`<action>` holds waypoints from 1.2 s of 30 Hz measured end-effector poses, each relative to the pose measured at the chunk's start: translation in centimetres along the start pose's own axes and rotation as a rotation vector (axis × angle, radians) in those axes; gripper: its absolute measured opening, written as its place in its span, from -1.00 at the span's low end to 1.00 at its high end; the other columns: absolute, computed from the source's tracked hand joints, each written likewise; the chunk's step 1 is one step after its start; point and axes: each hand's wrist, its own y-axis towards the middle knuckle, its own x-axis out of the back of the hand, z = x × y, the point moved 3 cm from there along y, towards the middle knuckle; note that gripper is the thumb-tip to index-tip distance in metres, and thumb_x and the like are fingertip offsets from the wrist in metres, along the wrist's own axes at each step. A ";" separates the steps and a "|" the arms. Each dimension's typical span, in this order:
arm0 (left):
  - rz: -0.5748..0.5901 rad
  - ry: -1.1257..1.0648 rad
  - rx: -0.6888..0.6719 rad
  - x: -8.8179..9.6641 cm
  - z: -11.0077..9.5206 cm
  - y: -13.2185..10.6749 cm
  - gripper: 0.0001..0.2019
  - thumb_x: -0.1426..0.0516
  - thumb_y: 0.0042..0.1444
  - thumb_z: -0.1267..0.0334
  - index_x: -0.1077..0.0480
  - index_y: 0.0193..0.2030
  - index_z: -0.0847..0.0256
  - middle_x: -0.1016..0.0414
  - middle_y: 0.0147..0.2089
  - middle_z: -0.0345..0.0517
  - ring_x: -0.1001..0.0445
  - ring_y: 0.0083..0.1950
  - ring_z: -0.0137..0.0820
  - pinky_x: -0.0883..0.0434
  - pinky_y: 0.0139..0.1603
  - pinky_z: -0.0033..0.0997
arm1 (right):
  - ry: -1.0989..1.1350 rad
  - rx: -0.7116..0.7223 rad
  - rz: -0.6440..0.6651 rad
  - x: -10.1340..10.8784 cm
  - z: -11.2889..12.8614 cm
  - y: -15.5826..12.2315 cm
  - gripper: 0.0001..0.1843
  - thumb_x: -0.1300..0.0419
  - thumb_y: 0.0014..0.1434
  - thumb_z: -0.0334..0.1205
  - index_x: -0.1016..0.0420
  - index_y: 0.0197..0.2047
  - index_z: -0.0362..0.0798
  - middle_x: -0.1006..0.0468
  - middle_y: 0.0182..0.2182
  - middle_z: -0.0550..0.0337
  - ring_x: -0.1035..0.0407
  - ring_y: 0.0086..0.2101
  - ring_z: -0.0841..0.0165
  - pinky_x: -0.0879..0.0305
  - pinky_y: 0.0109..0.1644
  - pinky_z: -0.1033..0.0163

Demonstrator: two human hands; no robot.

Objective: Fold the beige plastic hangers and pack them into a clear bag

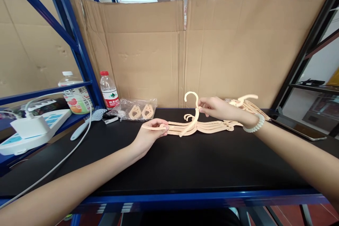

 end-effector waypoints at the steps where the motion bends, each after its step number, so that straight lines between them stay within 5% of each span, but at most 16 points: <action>1: -0.005 -0.015 0.015 -0.1 -0.1 -0.1 -0.71 -0.40 -0.19 0.22 -0.51 -0.32 0.28 -0.44 -0.42 -0.19 -0.36 -0.40 -0.54 -0.35 -0.32 -0.51 | 0.053 -0.007 -0.016 -0.4 -0.2 -0.6 -0.81 -0.08 0.25 -0.12 -0.36 -0.28 -0.06 -0.47 -0.47 0.19 -0.35 -0.47 0.37 -0.20 -0.42 0.29; 7: 0.016 -0.117 0.078 -0.2 -0.2 -0.3 -0.71 -0.42 -0.24 0.29 -0.49 -0.36 0.28 -0.44 -0.40 -0.19 -0.39 -0.36 -0.54 -0.41 -0.25 -0.51 | 0.228 -0.017 -0.120 -1.9 -1.2 -3.4 -0.71 -0.11 0.26 0.03 -0.35 -0.28 -0.05 -0.48 -0.41 0.15 -0.35 -0.43 0.35 -0.27 -0.39 0.26; 16: 0.131 -0.144 0.080 -0.8 -0.6 -0.7 -0.73 -0.28 0.06 0.13 -0.29 -0.36 0.22 -0.35 -0.44 -0.26 -0.32 -0.41 -0.55 -0.35 -0.39 -0.55 | 0.465 -0.019 -0.155 -3.3 -0.5 -5.9 -0.70 -0.12 0.26 0.05 -0.26 -0.23 -0.03 -0.42 -0.40 0.19 -0.30 -0.47 0.40 -0.32 -0.39 0.27; 21: 0.204 -0.128 0.084 -1.2 -0.8 -1.0 -0.78 -0.28 0.07 0.19 -0.37 -0.27 0.23 -0.42 -0.42 -0.20 -0.34 -0.43 -0.52 -0.31 -0.43 -0.53 | 0.450 0.032 -0.137 -3.3 0.1 -6.3 -0.60 -0.08 0.28 0.08 -0.44 -0.34 -0.10 -0.47 -0.14 0.03 -0.26 -0.48 0.47 -0.29 -0.41 0.28; 26: 0.226 -0.104 0.065 -1.1 -0.6 -0.9 -0.83 -0.32 0.01 0.25 -0.50 -0.29 0.28 -0.44 -0.36 -0.13 -0.36 -0.35 -0.50 -0.34 -0.33 -0.48 | 0.480 0.015 -0.192 -3.0 -0.4 -6.2 -0.66 -0.21 0.19 0.07 -0.52 -0.21 -0.06 -0.53 -0.31 0.11 -0.43 -0.32 0.32 -0.39 -0.22 0.20; 36: 0.387 -0.115 0.021 -1.4 -0.9 -1.2 -0.86 -0.30 0.05 0.29 -0.42 -0.36 0.25 -0.33 -0.45 -0.24 -0.32 -0.39 -0.54 -0.29 -0.33 -0.51 | 0.435 0.080 -0.221 -3.1 -0.7 -6.4 -0.72 -0.20 0.22 0.02 -0.54 -0.20 -0.02 -0.56 -0.40 0.15 -0.46 -0.34 0.30 -0.39 -0.26 0.23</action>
